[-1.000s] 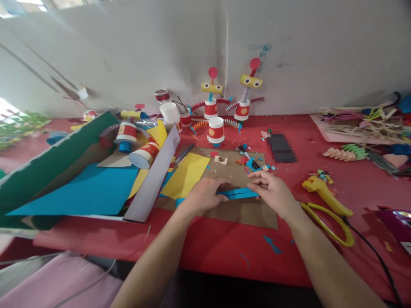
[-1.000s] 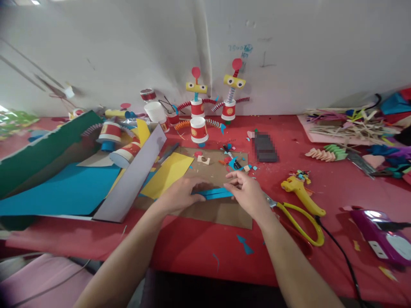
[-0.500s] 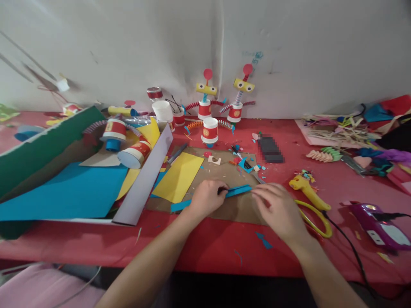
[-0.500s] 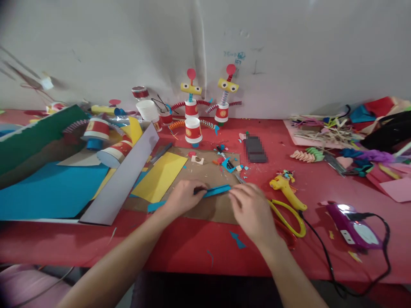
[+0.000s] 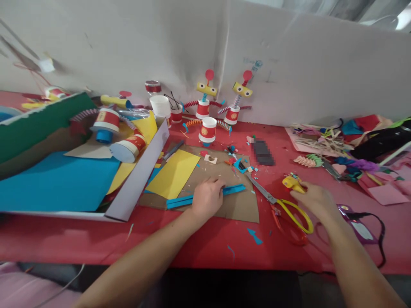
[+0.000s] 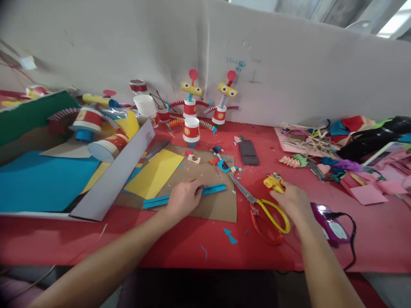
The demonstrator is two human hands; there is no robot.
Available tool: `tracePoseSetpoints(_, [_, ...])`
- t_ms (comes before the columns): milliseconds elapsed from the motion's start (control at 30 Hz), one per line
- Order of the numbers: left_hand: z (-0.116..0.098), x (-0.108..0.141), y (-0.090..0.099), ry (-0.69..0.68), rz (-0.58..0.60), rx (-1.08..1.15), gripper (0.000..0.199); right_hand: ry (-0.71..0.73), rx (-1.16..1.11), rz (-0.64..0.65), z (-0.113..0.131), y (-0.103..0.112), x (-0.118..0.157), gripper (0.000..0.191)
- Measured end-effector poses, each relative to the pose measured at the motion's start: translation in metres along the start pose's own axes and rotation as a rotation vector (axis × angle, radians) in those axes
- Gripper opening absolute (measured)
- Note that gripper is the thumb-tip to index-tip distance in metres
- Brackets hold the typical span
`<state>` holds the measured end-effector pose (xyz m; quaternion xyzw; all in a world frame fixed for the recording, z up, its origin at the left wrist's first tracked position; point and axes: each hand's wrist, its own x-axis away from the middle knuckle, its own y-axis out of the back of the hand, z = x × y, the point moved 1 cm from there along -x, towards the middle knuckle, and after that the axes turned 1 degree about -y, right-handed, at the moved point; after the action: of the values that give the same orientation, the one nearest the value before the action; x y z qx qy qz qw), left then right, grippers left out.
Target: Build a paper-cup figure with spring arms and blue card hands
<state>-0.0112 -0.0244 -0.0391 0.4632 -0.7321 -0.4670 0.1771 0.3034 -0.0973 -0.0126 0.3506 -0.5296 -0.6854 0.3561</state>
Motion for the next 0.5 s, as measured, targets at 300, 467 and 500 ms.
tracePoseSetpoints(300, [-0.002,0.001,-0.002,0.053,-0.003,-0.052,0.022,-0.01,-0.711,0.226,0.064,0.008,0.087,0.038])
tracePoseSetpoints(467, [-0.001,0.0,-0.004,0.043,-0.006,-0.066,0.019,0.088,-0.75,0.365,0.096,-0.016,0.107,0.043])
tracePoseSetpoints(500, [-0.001,0.0,-0.004,0.047,-0.007,-0.071,0.019,0.11,-0.717,0.372,0.099,-0.018,0.107,0.044])
